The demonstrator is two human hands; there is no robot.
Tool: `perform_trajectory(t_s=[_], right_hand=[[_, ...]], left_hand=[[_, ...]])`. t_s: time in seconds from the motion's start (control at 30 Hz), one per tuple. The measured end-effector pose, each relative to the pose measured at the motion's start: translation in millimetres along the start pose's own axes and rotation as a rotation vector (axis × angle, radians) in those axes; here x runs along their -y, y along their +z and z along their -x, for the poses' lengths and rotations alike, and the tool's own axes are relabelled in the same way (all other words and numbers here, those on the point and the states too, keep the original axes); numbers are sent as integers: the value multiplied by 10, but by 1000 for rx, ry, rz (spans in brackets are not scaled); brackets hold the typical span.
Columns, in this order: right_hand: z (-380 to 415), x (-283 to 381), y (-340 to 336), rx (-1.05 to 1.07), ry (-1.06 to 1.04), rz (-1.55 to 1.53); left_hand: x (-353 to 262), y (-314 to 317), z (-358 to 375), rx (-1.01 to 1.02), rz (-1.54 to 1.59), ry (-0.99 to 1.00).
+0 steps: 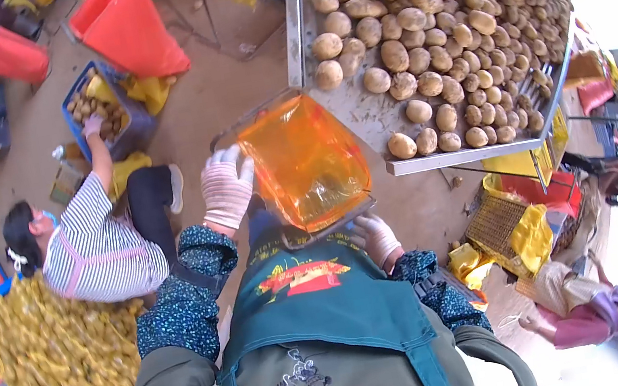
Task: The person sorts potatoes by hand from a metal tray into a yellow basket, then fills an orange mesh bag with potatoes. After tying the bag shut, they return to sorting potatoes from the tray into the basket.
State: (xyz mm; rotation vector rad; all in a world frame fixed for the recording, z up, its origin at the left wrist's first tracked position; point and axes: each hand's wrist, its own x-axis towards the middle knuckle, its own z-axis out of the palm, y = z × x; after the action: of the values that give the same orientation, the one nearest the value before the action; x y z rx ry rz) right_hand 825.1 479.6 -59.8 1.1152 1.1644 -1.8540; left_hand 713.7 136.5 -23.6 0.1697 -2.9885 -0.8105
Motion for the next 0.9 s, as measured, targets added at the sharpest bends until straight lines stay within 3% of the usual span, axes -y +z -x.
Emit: perform_trajectory(t_s=[0.03,0.07,0.13,0.17,0.2,0.27,0.43,0.5,0.7,0.8,0.9], right_hand=[[116,10,282,-45,-57,98],[180,-1,476,-98,-106,197],[-439,-471,282,-304,-313,342],[-429,-437,373,-391,-310,357],[-458,-357,471,-476,-306,366],[-741,-352,372,-555,-410,258],[-921,-118,46,-635,-546,362],[-866,28,-20,-574,-618,387],[-781,242,-22,-708,-620,428],[-714,225,-4,-743,-566,603],[-532,142,93,-943,-560,705]], left_hand=[[63,49,-242,-105,-126,180],[108,132,-502,-107,-104,223],[128,318,-823,34,-224,216],[142,397,-915,230,-219,142],[199,460,-999,233,-216,180],[319,539,-1169,418,-33,7],[345,569,-1239,395,214,-113],[283,612,-1171,399,276,-179],[89,732,-1053,482,230,-168],[125,699,-1147,521,171,-132],[178,649,-1212,565,37,-50]])
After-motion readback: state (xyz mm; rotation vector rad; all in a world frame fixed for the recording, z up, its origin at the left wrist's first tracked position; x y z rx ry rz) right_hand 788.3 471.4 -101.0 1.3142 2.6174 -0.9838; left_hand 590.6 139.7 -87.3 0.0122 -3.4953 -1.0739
